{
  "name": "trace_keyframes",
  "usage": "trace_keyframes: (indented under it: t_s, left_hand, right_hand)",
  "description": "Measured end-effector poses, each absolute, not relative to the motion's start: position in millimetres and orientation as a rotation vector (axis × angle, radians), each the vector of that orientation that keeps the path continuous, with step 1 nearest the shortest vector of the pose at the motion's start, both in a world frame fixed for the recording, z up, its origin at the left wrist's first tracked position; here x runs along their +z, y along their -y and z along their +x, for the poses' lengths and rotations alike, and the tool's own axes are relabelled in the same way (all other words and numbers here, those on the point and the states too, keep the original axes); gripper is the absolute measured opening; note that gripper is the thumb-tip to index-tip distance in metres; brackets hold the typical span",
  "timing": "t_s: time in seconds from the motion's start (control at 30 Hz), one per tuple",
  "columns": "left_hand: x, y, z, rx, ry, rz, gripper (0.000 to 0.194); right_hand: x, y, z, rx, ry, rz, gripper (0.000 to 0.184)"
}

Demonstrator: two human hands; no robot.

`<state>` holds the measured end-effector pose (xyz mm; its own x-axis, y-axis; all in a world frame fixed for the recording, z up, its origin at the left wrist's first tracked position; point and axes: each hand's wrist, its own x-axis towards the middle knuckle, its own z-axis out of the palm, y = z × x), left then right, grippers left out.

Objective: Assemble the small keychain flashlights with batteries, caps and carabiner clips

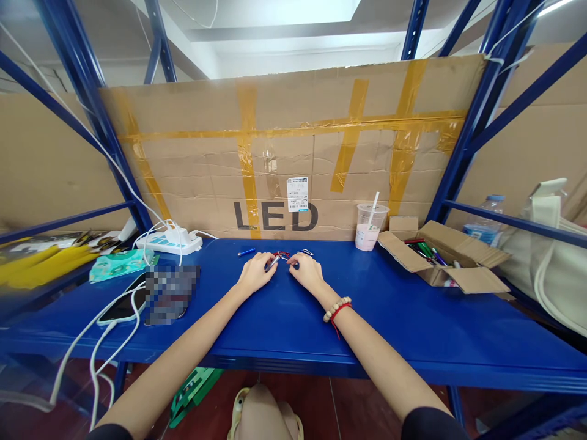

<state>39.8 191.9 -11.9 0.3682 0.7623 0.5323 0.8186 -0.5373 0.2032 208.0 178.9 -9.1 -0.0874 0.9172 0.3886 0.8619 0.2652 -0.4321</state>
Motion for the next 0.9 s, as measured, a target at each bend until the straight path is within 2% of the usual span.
trace_keyframes:
  t_s: [0.37, 0.7, 0.9]
  left_hand:
    - [-11.2, -190.8, 40.9, -0.896, 1.484, -2.548, 0.011]
    - [-10.7, -193.5, 42.5, -0.936, 1.459, -2.578, 0.018]
    - [-6.0, -191.3, 47.0, -0.913, 1.319, -2.62, 0.013]
  right_hand:
    - [-12.4, -184.3, 207.5, 0.133, 1.959, -1.567, 0.025]
    - [-10.6, -181.4, 208.2, 0.117, 1.921, -1.717, 0.027]
    - [-9.4, -181.4, 209.3, 0.054, 1.97, -1.767, 0.025]
